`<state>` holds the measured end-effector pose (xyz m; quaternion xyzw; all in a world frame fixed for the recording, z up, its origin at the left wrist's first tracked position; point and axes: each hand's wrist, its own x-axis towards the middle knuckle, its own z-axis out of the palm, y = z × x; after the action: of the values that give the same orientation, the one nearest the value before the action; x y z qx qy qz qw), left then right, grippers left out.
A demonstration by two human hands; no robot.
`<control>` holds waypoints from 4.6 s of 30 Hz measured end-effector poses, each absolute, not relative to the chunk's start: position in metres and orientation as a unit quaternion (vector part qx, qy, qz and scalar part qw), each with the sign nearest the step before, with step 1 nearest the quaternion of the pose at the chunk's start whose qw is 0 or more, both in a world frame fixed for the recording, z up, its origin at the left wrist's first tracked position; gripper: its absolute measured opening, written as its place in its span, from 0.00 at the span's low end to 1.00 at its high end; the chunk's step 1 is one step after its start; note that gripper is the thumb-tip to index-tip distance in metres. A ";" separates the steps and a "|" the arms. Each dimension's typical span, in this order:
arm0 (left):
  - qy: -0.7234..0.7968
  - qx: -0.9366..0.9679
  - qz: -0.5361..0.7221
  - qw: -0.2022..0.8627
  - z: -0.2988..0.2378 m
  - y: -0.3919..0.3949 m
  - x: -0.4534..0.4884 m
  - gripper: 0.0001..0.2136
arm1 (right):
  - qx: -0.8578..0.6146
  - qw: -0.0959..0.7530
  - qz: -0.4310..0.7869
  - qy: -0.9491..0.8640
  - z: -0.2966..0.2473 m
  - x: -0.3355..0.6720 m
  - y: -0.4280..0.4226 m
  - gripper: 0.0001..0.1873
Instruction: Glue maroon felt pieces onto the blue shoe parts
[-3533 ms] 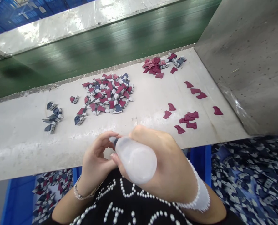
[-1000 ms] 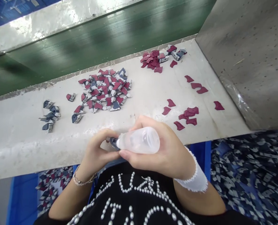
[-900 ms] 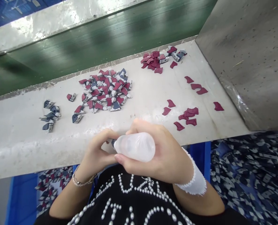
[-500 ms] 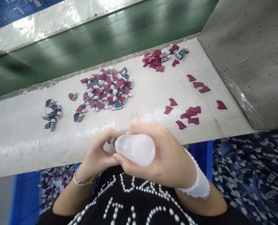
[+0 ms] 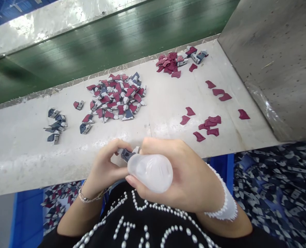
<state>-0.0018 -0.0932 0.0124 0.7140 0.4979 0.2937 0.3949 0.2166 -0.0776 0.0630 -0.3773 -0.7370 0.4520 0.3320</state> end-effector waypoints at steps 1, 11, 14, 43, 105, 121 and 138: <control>0.500 0.715 0.293 0.392 0.013 -0.093 -0.002 0.19 | -0.374 0.330 0.449 -0.741 0.064 0.217 -0.077 0.12; 0.494 0.732 0.275 0.380 0.016 -0.092 -0.002 0.18 | -0.371 0.312 0.455 -0.747 0.067 0.220 -0.076 0.10; 0.483 0.743 0.268 0.378 0.017 -0.092 0.000 0.19 | -0.375 0.317 0.458 -0.741 0.066 0.219 -0.076 0.10; 0.515 0.763 0.239 0.309 0.021 -0.093 0.000 0.14 | -0.420 0.324 0.413 -0.740 0.070 0.224 -0.078 0.08; 0.489 0.553 0.389 0.551 -0.025 -0.098 0.001 0.15 | -0.683 0.257 0.267 -0.629 -0.027 0.288 -0.032 0.11; 0.510 0.549 0.456 0.480 -0.033 -0.104 0.024 0.11 | -0.543 0.263 0.467 -0.646 -0.006 0.257 -0.053 0.12; 0.547 0.546 0.492 0.401 -0.037 -0.100 0.001 0.10 | -0.532 0.150 0.364 -0.749 -0.023 0.193 -0.090 0.06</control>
<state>0.0015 -0.0997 -0.0369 0.5456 0.5469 0.4924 0.4009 0.1934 -0.0899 -0.0226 -0.5318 -0.7495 0.3645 0.1503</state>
